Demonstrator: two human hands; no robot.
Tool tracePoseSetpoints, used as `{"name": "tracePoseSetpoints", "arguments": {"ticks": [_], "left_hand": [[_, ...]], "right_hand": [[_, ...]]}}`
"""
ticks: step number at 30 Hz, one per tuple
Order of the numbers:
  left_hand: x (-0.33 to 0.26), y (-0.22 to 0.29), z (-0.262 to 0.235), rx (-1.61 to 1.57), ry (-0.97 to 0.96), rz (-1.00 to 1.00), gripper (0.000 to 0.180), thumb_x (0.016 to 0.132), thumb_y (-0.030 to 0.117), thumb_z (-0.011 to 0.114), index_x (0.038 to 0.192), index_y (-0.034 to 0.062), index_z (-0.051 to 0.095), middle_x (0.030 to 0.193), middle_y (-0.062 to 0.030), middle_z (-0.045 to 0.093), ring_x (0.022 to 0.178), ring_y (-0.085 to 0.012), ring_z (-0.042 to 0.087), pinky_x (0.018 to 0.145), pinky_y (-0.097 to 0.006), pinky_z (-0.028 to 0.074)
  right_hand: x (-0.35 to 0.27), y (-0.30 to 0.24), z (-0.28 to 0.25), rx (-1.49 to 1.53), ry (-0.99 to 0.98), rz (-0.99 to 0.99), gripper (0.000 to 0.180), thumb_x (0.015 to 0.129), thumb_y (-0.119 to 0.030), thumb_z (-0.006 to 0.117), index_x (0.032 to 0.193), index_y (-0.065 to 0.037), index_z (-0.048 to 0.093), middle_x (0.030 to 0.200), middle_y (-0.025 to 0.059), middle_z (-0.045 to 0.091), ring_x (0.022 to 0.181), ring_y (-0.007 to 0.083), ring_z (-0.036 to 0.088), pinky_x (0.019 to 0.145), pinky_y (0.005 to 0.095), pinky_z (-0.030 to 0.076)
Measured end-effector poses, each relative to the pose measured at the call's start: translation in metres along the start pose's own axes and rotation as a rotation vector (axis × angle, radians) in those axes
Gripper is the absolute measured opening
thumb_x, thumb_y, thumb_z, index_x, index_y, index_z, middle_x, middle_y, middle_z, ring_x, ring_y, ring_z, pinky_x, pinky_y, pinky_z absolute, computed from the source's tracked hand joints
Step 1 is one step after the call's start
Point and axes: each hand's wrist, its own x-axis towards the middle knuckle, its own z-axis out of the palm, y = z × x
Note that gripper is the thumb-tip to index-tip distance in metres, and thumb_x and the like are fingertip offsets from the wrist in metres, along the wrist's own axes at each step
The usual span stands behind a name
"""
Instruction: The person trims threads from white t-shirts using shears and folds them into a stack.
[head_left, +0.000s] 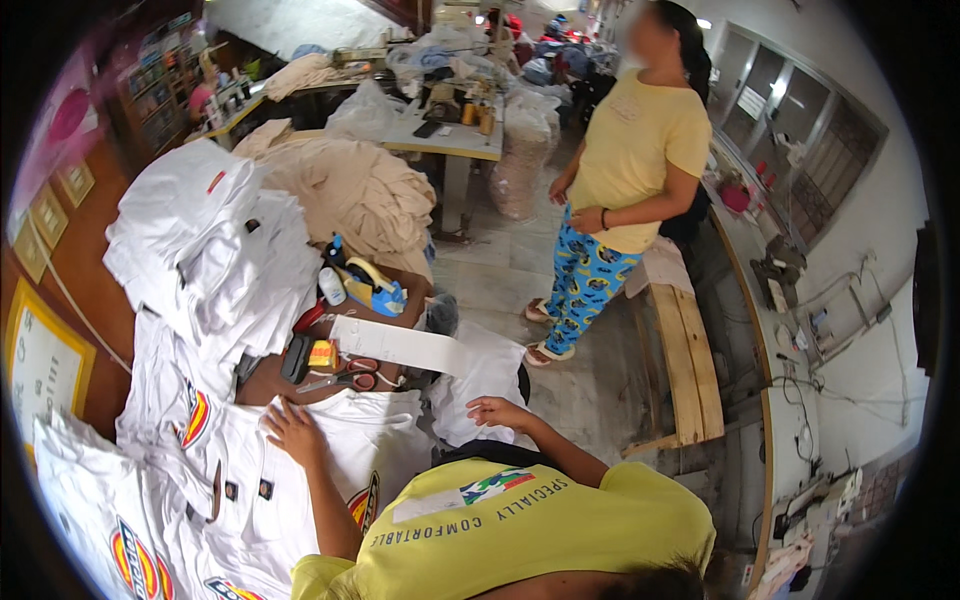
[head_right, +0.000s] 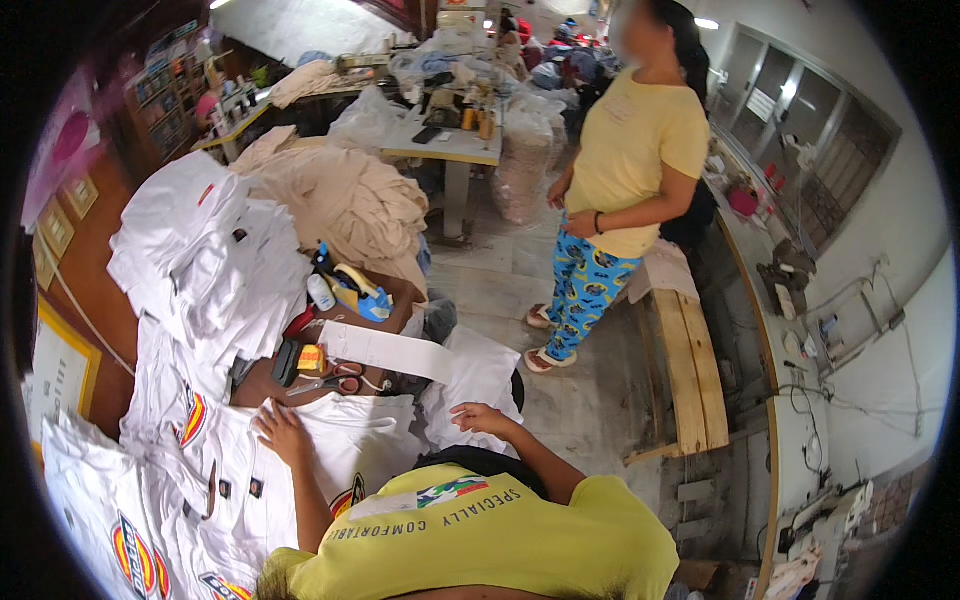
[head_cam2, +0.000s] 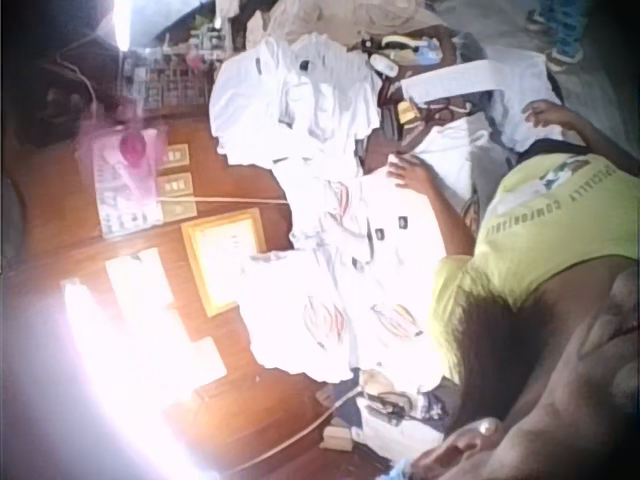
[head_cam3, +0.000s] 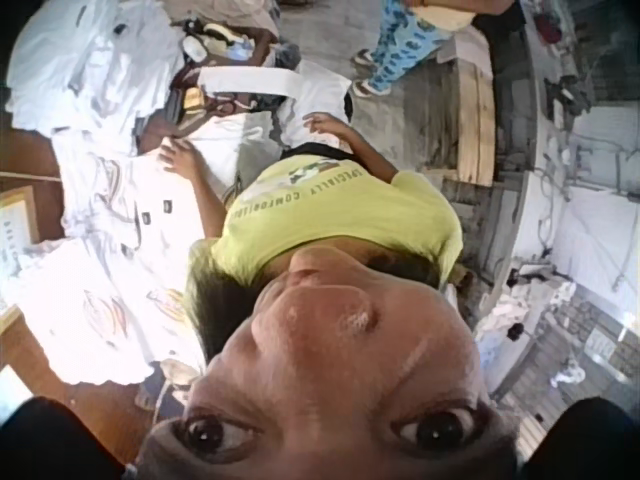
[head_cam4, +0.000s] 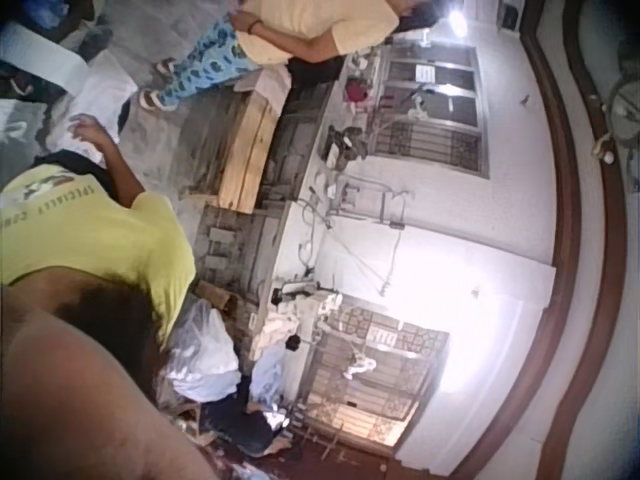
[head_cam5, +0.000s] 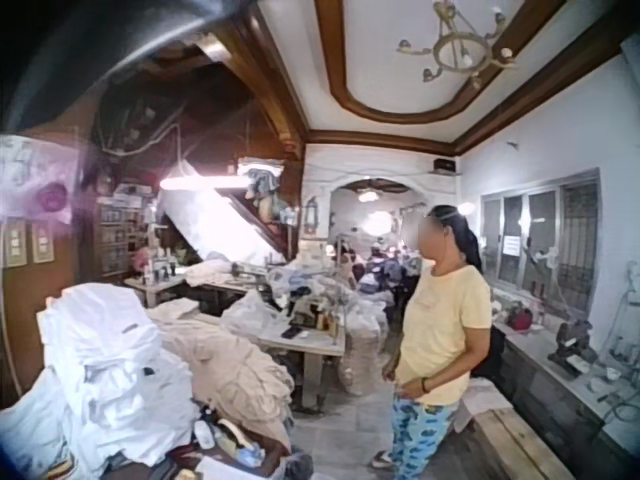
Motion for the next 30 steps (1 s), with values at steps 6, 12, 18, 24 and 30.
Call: {"name": "tracePoseSetpoints", "arguments": {"ticks": [6,12,18,24,30], "left_hand": [[-0.001,-0.005,-0.003,-0.012,0.011,-0.011,0.047,0.089,0.036,0.037,0.132,0.0163,0.035,0.139,-0.0134,0.028,0.131,-0.0340,0.018,0.102,-0.055,0.015],[0.000,-0.007,-0.003,-0.040,0.022,-0.012,0.047,0.089,0.034,0.039,0.132,0.0161,0.035,0.139,-0.0136,0.029,0.131,-0.0344,0.018,0.101,-0.055,0.015],[0.002,-0.003,-0.004,-0.040,-0.001,-0.007,0.046,0.090,0.036,0.035,0.133,0.0191,0.034,0.140,-0.0121,0.028,0.131,-0.0340,0.017,0.101,-0.056,0.014],[0.000,0.001,-0.004,0.043,-0.010,0.005,0.046,0.091,0.038,0.031,0.134,0.0195,0.033,0.140,-0.0117,0.027,0.131,-0.0345,0.019,0.100,-0.057,0.018],[-0.002,0.001,-0.002,0.127,0.012,0.041,0.046,0.092,0.040,0.029,0.134,0.0202,0.032,0.140,-0.0102,0.028,0.130,-0.0322,0.021,0.099,-0.056,0.022]], "right_hand": [[0.035,-0.017,0.031,-0.104,-0.163,0.008,0.046,0.081,-0.026,0.059,0.122,-0.013,0.045,0.112,0.0026,0.056,0.088,0.0104,0.054,0.077,0.0280,0.040],[0.065,-0.037,0.064,-0.168,-0.265,0.018,0.045,0.082,-0.026,0.058,0.123,-0.011,0.045,0.111,0.0024,0.056,0.086,0.0088,0.054,0.074,0.0253,0.041],[0.071,-0.030,0.069,-0.187,-0.269,-0.026,0.046,0.082,-0.028,0.060,0.121,-0.009,0.046,0.103,-0.0001,0.057,0.083,0.0070,0.052,0.070,0.0212,0.041],[0.045,-0.022,0.060,-0.138,-0.172,-0.026,0.046,0.080,-0.029,0.060,0.121,-0.012,0.047,0.100,-0.0015,0.056,0.082,0.0088,0.052,0.072,0.0254,0.040],[0.019,-0.001,0.051,-0.098,-0.072,-0.045,0.044,0.081,-0.023,0.058,0.122,-0.010,0.046,0.101,0.0010,0.057,0.081,0.0080,0.052,0.069,0.0221,0.040]]}}
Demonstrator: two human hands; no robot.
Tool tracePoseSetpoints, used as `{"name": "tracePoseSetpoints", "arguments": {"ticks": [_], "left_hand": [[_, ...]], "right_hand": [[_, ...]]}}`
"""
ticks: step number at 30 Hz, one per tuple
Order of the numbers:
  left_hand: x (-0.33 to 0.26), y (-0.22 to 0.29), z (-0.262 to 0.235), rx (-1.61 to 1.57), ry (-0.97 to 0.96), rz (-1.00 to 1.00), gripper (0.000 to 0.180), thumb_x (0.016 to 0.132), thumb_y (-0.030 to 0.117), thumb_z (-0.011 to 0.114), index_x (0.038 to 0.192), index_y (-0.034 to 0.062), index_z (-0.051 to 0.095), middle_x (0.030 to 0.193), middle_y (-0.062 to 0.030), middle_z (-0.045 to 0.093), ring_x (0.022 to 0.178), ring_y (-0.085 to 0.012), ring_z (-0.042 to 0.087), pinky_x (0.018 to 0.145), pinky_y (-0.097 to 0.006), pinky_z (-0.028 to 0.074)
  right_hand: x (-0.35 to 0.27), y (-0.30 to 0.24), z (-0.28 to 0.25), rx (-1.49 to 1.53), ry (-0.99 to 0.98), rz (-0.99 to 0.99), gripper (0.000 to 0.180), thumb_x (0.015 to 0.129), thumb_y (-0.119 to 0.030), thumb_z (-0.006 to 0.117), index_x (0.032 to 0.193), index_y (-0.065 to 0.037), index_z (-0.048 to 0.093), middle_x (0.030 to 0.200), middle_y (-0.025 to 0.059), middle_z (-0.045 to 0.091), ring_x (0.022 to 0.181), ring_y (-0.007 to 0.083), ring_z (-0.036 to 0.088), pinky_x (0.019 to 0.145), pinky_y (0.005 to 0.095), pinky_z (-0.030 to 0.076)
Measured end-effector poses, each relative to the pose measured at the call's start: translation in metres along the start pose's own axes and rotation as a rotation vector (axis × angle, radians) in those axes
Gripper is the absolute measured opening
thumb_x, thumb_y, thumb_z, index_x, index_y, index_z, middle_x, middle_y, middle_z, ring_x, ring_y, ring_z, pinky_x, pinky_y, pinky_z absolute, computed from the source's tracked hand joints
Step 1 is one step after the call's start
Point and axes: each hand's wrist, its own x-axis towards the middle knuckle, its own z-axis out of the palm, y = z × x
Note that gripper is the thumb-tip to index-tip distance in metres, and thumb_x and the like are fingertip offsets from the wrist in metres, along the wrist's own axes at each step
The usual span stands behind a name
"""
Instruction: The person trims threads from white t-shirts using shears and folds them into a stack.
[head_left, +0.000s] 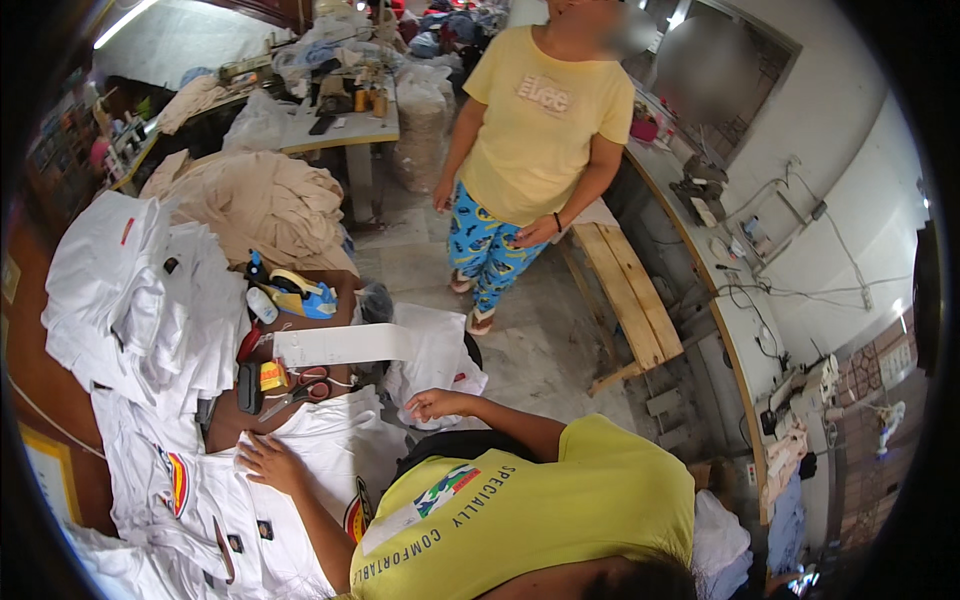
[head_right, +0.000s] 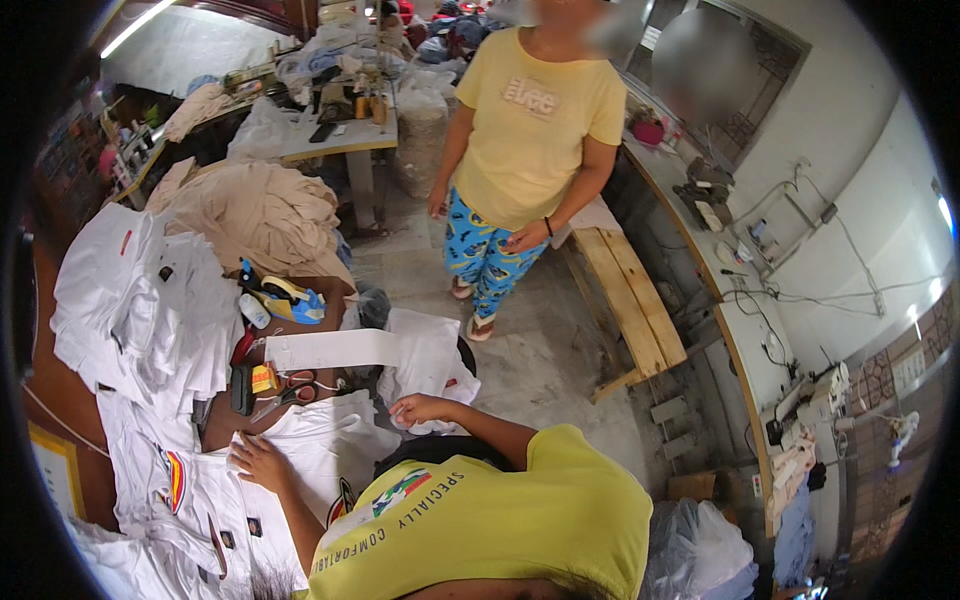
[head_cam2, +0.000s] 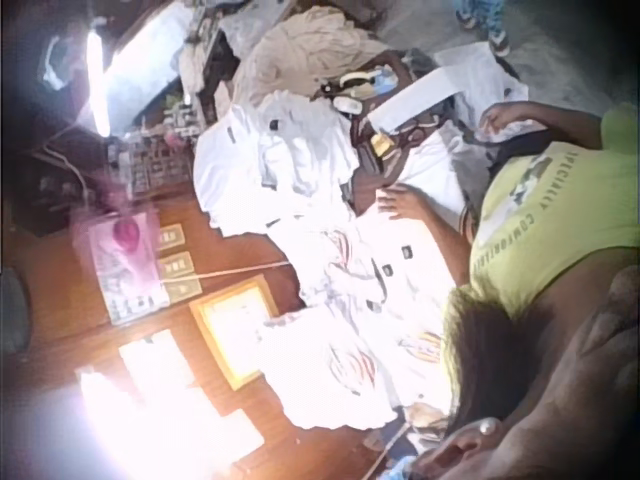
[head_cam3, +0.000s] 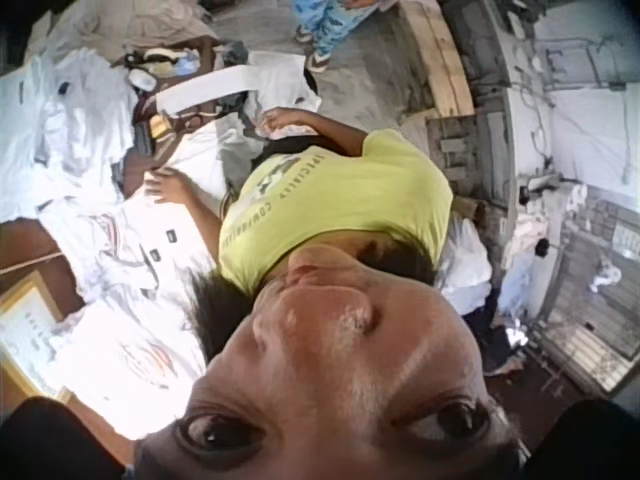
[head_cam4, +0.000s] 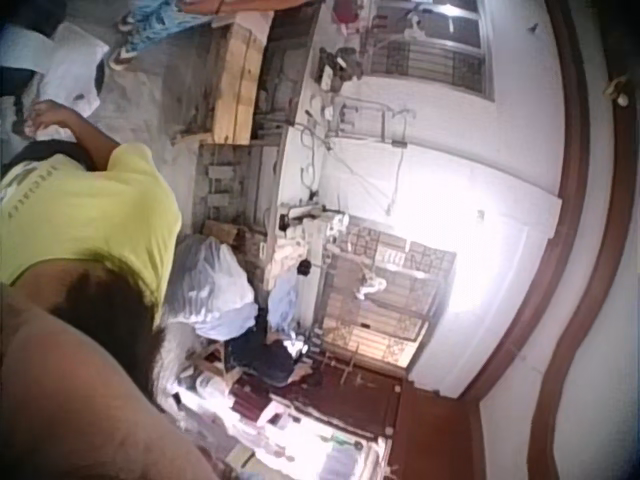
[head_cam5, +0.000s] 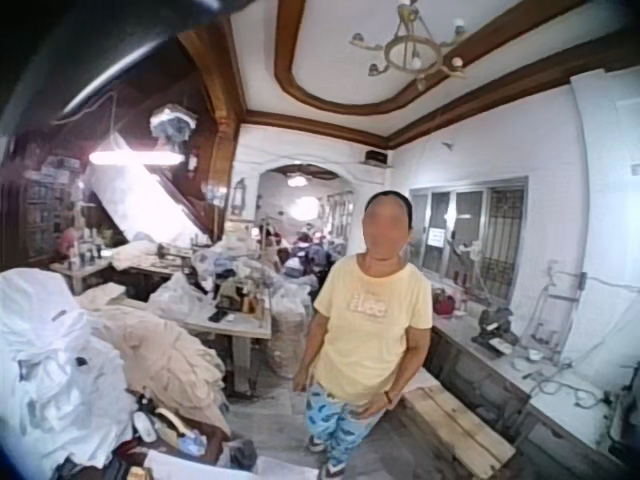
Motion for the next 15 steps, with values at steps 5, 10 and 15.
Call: {"name": "tracePoseSetpoints", "arguments": {"ticks": [5,10,15], "left_hand": [[0.000,-0.002,0.003,0.019,0.005,-0.005,0.047,0.092,0.041,0.028,0.134,0.0209,0.031,0.140,-0.0098,0.027,0.130,-0.0319,0.022,0.098,-0.056,0.022],[0.003,-0.006,0.011,0.013,0.018,-0.001,0.047,0.092,0.043,0.027,0.135,0.0228,0.030,0.141,-0.0091,0.026,0.130,-0.0317,0.021,0.098,-0.057,0.022],[0.003,-0.008,0.017,0.004,0.026,0.002,0.048,0.092,0.044,0.026,0.134,0.0227,0.030,0.141,-0.0092,0.026,0.130,-0.0320,0.020,0.098,-0.057,0.021]], "right_hand": [[-0.019,0.014,0.002,0.071,0.060,0.034,0.043,0.081,-0.021,0.058,0.120,-0.009,0.047,0.098,0.0010,0.057,0.079,0.0079,0.051,0.067,0.0210,0.040],[-0.032,0.018,0.009,0.090,0.127,0.039,0.042,0.081,-0.024,0.060,0.118,-0.008,0.049,0.091,0.0010,0.056,0.075,0.0080,0.052,0.063,0.0216,0.041],[-0.032,0.023,0.013,0.091,0.130,0.029,0.041,0.082,-0.024,0.059,0.118,-0.007,0.049,0.089,0.0013,0.057,0.074,0.0078,0.053,0.060,0.0210,0.041]]}}
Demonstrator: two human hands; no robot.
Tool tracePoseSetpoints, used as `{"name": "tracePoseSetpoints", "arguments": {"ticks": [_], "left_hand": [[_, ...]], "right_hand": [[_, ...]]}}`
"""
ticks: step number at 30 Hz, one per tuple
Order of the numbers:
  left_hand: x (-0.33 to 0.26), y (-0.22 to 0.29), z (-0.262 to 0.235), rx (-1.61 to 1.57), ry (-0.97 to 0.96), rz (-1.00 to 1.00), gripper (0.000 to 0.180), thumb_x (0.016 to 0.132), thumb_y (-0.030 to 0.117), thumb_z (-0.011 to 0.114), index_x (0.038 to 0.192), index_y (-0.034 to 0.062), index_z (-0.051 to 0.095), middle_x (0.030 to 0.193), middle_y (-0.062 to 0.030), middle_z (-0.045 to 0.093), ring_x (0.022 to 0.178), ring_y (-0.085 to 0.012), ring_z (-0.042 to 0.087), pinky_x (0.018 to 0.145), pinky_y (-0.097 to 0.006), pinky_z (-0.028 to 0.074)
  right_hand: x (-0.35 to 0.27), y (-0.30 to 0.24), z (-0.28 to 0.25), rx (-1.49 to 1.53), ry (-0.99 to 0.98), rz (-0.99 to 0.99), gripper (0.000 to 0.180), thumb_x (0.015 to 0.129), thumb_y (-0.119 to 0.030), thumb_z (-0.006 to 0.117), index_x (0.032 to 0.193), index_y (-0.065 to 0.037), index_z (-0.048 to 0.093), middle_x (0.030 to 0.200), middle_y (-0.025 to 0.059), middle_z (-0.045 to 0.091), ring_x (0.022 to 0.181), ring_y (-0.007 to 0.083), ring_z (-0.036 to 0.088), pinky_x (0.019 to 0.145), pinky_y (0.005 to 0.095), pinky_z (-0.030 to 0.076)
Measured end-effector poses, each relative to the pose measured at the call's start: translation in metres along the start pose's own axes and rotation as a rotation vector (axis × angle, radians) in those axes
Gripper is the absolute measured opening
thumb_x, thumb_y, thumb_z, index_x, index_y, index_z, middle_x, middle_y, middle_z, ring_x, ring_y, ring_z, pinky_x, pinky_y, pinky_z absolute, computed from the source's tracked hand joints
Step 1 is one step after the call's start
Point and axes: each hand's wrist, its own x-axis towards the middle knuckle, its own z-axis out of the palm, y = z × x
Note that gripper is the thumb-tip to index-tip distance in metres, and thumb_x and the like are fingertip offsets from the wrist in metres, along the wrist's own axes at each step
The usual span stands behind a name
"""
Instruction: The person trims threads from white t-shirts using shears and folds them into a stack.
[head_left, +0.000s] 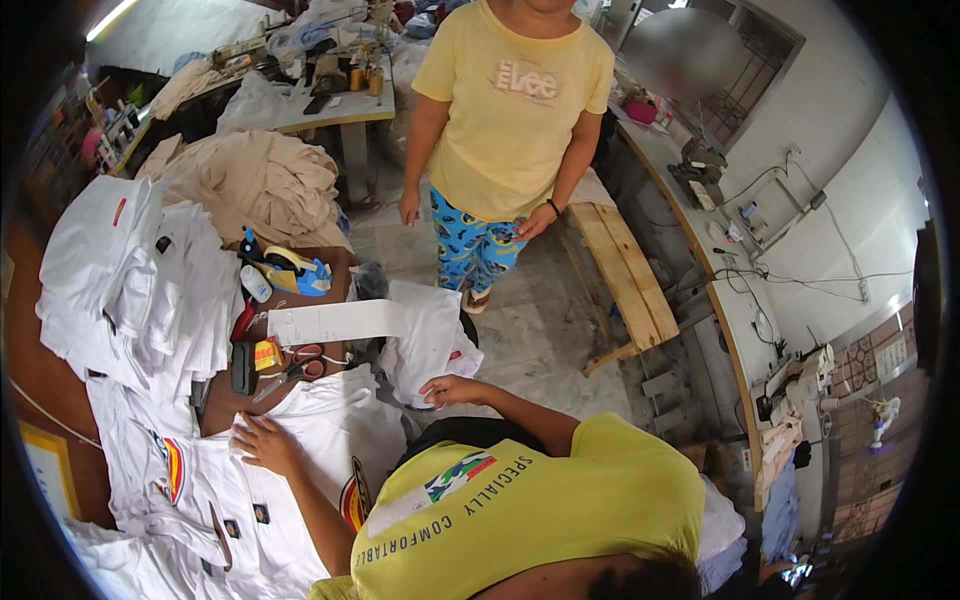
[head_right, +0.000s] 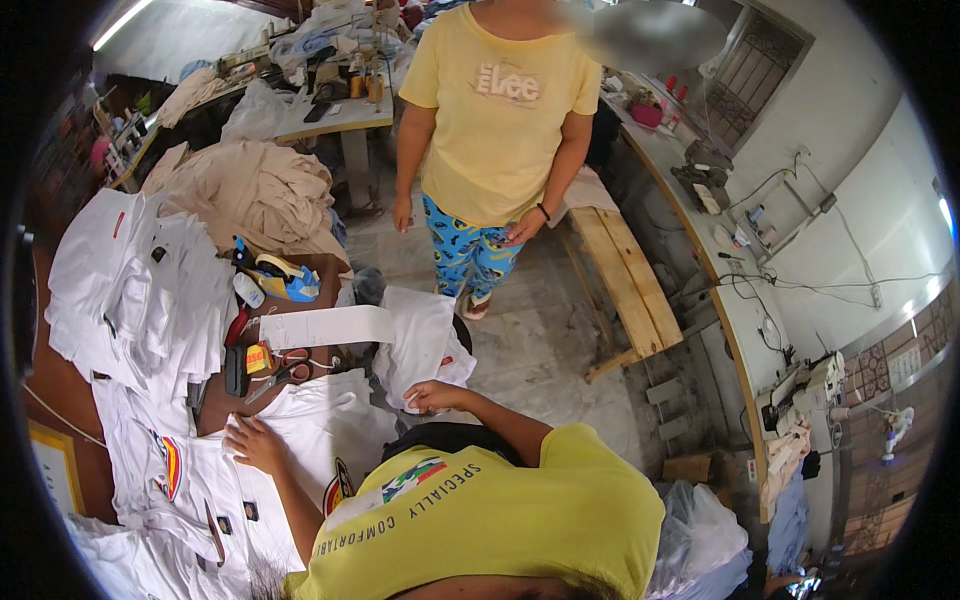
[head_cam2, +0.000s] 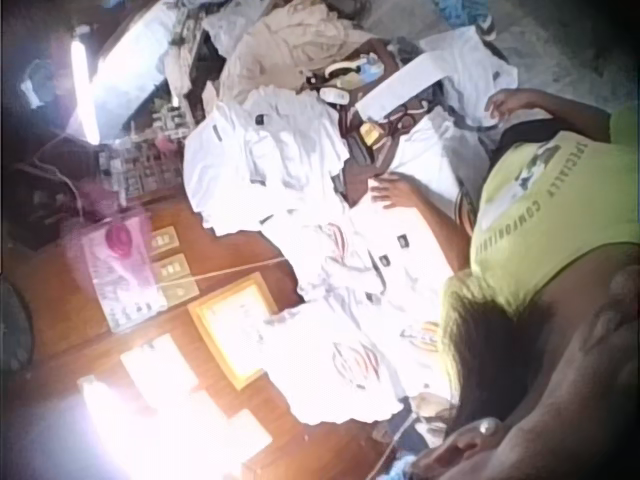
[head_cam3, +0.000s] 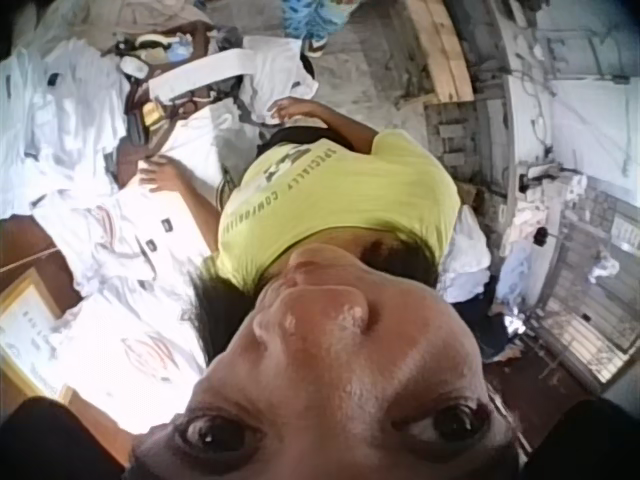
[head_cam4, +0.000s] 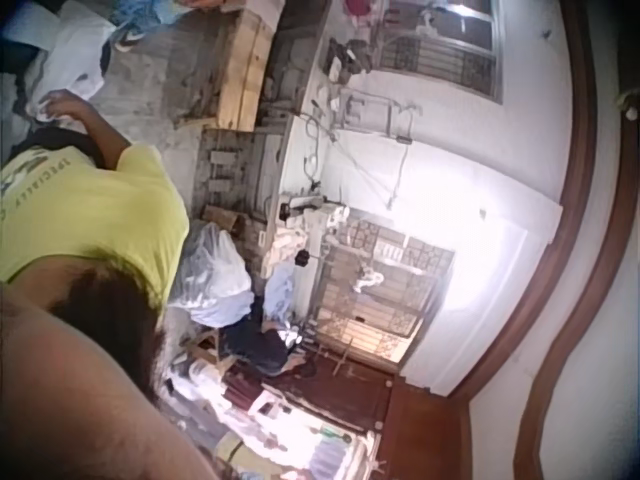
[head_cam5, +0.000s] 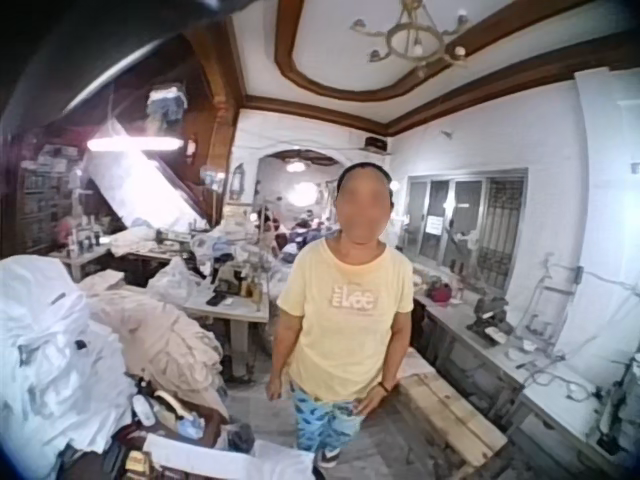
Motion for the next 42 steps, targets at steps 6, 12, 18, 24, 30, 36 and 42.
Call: {"name": "tracePoseSetpoints", "arguments": {"ticks": [6,12,18,24,30,36,42], "left_hand": [[-0.001,0.003,-0.013,0.000,-0.043,-0.010,0.047,0.092,0.042,0.027,0.134,0.0204,0.032,0.141,-0.0096,0.026,0.130,-0.0325,0.020,0.100,-0.055,0.020],[-0.001,0.001,-0.009,-0.024,-0.010,-0.003,0.047,0.092,0.042,0.027,0.133,0.0201,0.033,0.141,-0.0098,0.026,0.130,-0.0333,0.021,0.100,-0.055,0.020],[-0.001,0.003,-0.011,-0.017,-0.034,-0.008,0.048,0.092,0.042,0.026,0.134,0.0204,0.032,0.141,-0.0096,0.025,0.130,-0.0331,0.020,0.100,-0.056,0.020],[-0.001,0.002,-0.001,0.020,-0.007,-0.007,0.047,0.092,0.043,0.026,0.134,0.0228,0.031,0.141,-0.0089,0.026,0.130,-0.0336,0.021,0.097,-0.058,0.022],[-0.002,0.001,0.000,0.032,-0.011,0.007,0.047,0.092,0.043,0.025,0.135,0.0236,0.029,0.141,-0.0091,0.026,0.129,-0.0338,0.022,0.096,-0.059,0.023],[-0.002,-0.001,0.005,0.072,0.017,0.032,0.047,0.092,0.043,0.024,0.134,0.0235,0.030,0.138,-0.0084,0.030,0.128,-0.0329,0.025,0.095,-0.058,0.026],[-0.002,0.000,0.007,0.093,0.063,0.046,0.046,0.092,0.043,0.025,0.132,0.0233,0.033,0.136,-0.0081,0.034,0.126,-0.0312,0.029,0.092,-0.058,0.031]], "right_hand": [[0.009,-0.004,0.004,-0.006,-0.084,-0.019,0.041,0.082,-0.024,0.059,0.118,-0.008,0.050,0.091,0.0011,0.057,0.073,0.0073,0.053,0.060,0.0214,0.041],[0.018,-0.011,0.007,-0.051,-0.122,-0.027,0.040,0.081,-0.021,0.058,0.118,-0.008,0.049,0.094,0.0019,0.058,0.074,0.0077,0.053,0.060,0.0215,0.041],[0.020,-0.012,0.006,-0.060,-0.126,-0.046,0.039,0.080,-0.018,0.057,0.117,-0.008,0.050,0.095,0.0026,0.058,0.074,0.0091,0.053,0.061,0.0212,0.041],[0.012,-0.011,0.003,-0.037,-0.076,-0.060,0.040,0.080,-0.024,0.059,0.116,-0.009,0.051,0.092,0.0019,0.058,0.072,0.0086,0.053,0.058,0.0215,0.040],[0.001,-0.013,0.002,-0.114,-0.033,-0.025,0.042,0.082,-0.031,0.059,0.117,-0.007,0.049,0.082,-0.0011,0.056,0.071,0.0073,0.051,0.060,0.0220,0.040],[-0.003,0.001,0.001,-0.041,0.004,-0.057,0.040,0.082,-0.026,0.060,0.115,-0.007,0.050,0.079,-0.0006,0.055,0.067,0.0068,0.050,0.055,0.0208,0.037],[-0.008,0.000,-0.001,-0.027,0.015,-0.046,0.039,0.079,-0.023,0.061,0.115,-0.008,0.051,0.083,0.0006,0.055,0.068,0.0078,0.051,0.055,0.0211,0.037]]}}
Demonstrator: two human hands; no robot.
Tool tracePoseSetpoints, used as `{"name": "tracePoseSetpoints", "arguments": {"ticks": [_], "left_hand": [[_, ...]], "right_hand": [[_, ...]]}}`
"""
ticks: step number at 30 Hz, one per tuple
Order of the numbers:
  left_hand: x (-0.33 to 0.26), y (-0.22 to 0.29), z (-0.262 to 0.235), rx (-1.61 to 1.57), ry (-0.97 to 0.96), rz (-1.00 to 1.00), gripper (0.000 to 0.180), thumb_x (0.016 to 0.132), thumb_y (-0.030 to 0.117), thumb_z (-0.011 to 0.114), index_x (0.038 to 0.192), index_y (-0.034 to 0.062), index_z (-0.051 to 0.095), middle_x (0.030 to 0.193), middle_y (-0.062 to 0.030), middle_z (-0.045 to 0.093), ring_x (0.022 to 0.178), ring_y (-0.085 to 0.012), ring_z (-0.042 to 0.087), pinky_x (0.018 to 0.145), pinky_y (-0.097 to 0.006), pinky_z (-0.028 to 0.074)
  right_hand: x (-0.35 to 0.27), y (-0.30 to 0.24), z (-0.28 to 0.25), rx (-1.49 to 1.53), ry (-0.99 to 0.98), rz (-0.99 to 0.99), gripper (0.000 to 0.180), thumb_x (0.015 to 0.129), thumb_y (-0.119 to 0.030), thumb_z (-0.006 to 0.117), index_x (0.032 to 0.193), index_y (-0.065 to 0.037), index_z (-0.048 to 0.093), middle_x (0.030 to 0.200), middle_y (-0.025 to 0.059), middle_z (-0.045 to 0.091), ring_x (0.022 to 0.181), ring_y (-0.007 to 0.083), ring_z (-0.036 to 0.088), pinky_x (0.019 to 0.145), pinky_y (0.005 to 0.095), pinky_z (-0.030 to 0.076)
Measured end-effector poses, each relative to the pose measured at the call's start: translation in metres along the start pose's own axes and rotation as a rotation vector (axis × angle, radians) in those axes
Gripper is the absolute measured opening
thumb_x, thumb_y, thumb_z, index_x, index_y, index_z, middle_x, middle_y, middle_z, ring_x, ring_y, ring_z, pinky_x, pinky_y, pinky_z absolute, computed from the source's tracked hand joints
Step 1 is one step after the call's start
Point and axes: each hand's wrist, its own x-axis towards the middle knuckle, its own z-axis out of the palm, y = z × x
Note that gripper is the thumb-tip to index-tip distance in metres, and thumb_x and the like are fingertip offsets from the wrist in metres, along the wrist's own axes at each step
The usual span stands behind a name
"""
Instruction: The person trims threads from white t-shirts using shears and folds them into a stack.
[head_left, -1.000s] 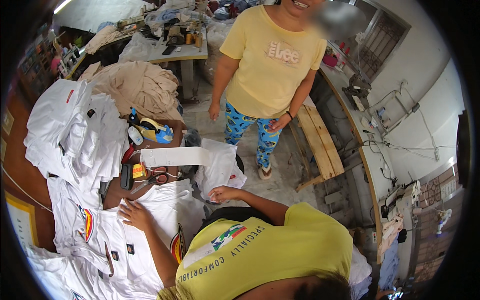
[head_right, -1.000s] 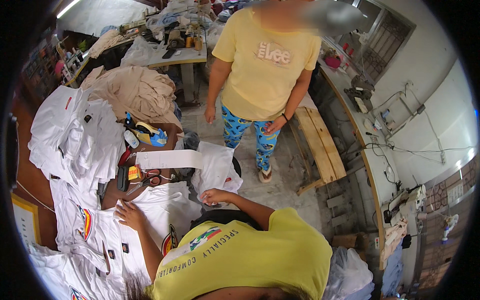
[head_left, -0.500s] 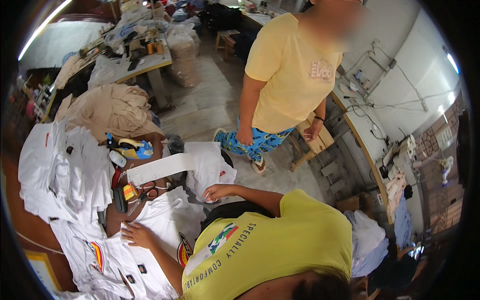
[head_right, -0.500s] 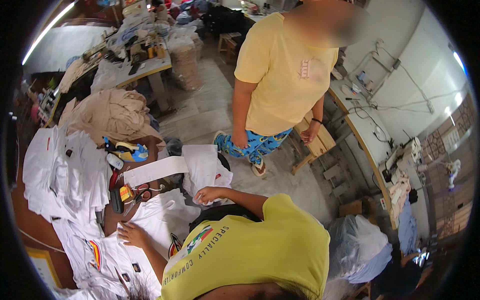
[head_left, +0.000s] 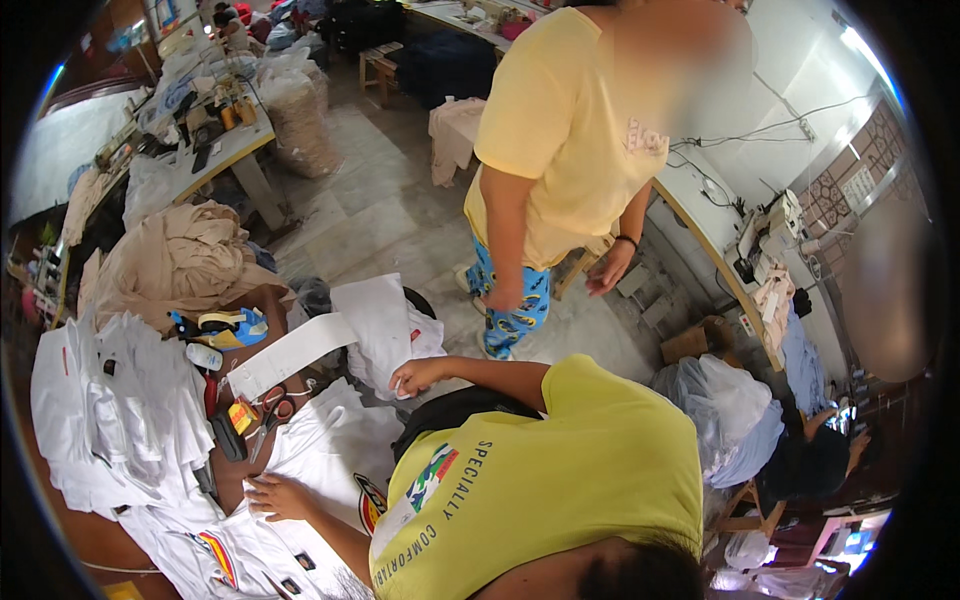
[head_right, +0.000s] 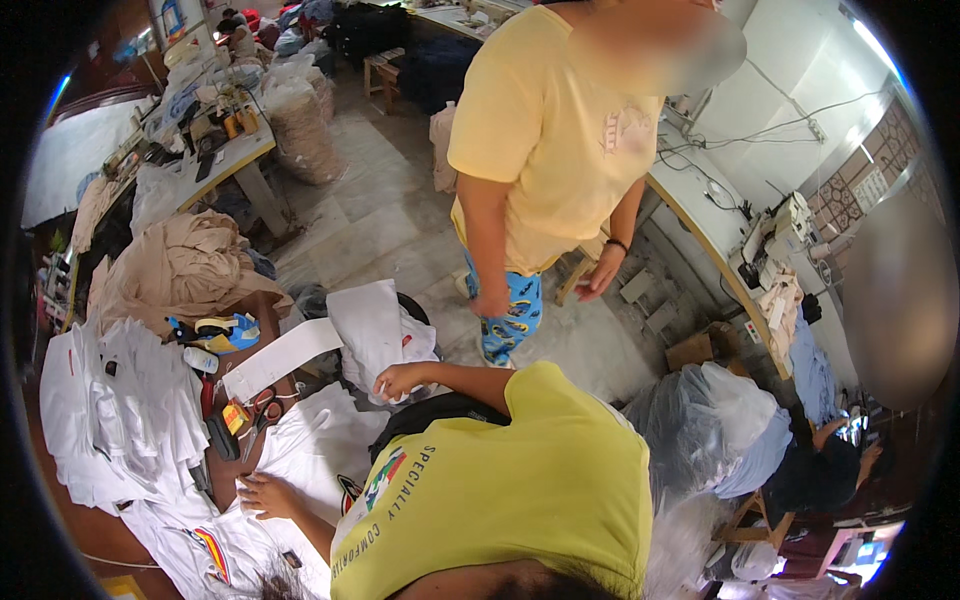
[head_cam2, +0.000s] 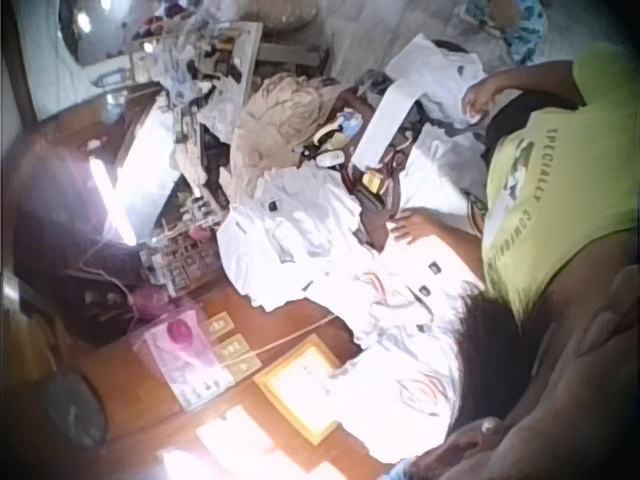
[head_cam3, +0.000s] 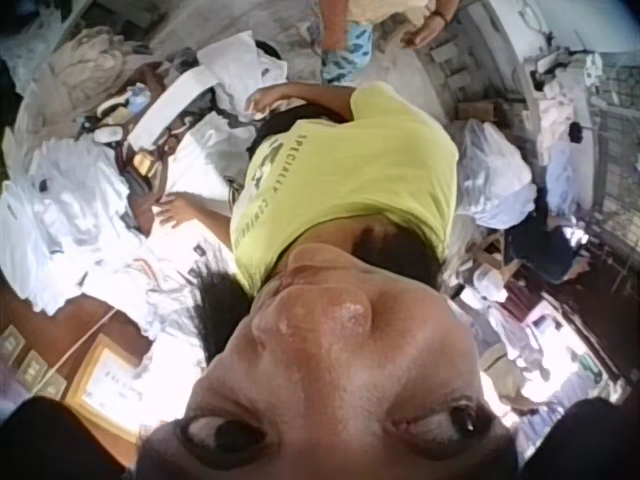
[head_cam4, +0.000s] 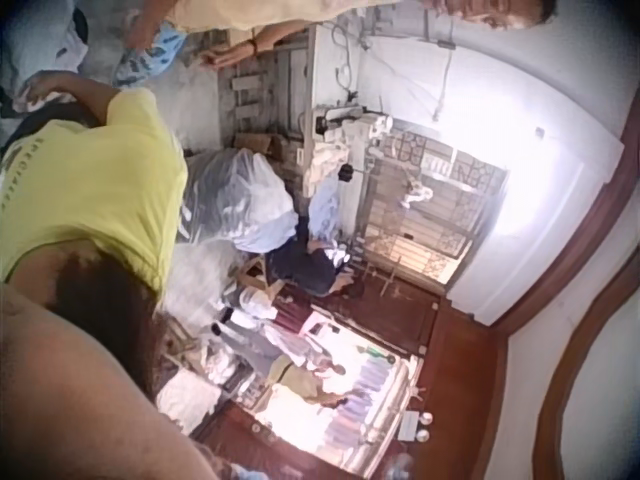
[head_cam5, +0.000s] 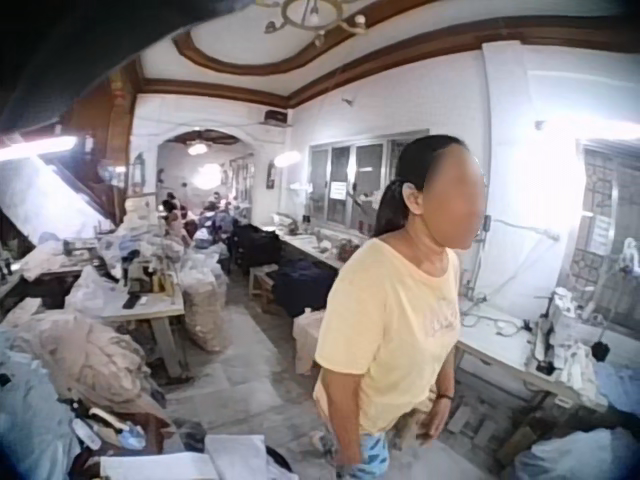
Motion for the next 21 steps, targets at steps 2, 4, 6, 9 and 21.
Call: {"name": "tracePoseSetpoints", "arguments": {"ticks": [2,4,6,9,21], "left_hand": [[-0.001,-0.003,0.000,0.004,0.004,0.003,0.046,0.091,0.043,0.025,0.133,0.0233,0.033,0.136,-0.0088,0.034,0.126,-0.0316,0.029,0.091,-0.058,0.031],[0.000,-0.001,-0.001,0.027,0.003,-0.005,0.047,0.091,0.043,0.025,0.133,0.0226,0.033,0.136,-0.0096,0.034,0.126,-0.0322,0.029,0.091,-0.058,0.030],[0.003,-0.008,0.013,0.146,-0.013,0.013,0.050,0.091,0.042,0.028,0.136,0.0203,0.027,0.139,-0.0103,0.028,0.126,-0.0351,0.027,0.092,-0.061,0.028],[0.003,-0.003,0.015,0.062,-0.076,0.049,0.052,0.092,0.041,0.027,0.138,0.0193,0.021,0.140,-0.0141,0.025,0.127,-0.0381,0.024,0.091,-0.063,0.027],[0.000,-0.034,-0.017,-0.481,0.055,-0.015,0.050,0.087,0.042,0.046,0.132,0.0219,0.036,0.139,-0.0156,0.028,0.125,-0.0390,0.026,0.093,-0.063,0.023]], "right_hand": [[0.003,-0.001,0.003,-0.014,-0.011,0.012,0.040,0.077,-0.023,0.063,0.113,-0.010,0.052,0.090,0.0025,0.057,0.070,0.0096,0.052,0.055,0.0226,0.039],[0.002,-0.002,0.000,-0.020,-0.008,0.020,0.039,0.078,-0.020,0.060,0.115,-0.009,0.051,0.089,0.0017,0.058,0.071,0.0089,0.053,0.057,0.0224,0.040],[0.007,-0.003,0.004,-0.024,-0.043,0.023,0.039,0.079,-0.013,0.056,0.117,-0.009,0.050,0.092,0.0013,0.058,0.073,0.0080,0.054,0.062,0.0224,0.042],[0.017,0.011,0.001,-0.035,-0.077,0.082,0.039,0.080,-0.013,0.055,0.118,-0.008,0.049,0.095,0.0011,0.058,0.077,0.0086,0.054,0.066,0.0235,0.043],[0.086,-0.025,0.029,-0.152,-0.377,0.049,0.054,0.079,-0.027,0.063,0.124,-0.006,0.042,0.091,0.0013,0.056,0.075,0.0074,0.051,0.064,0.0218,0.041]]}}
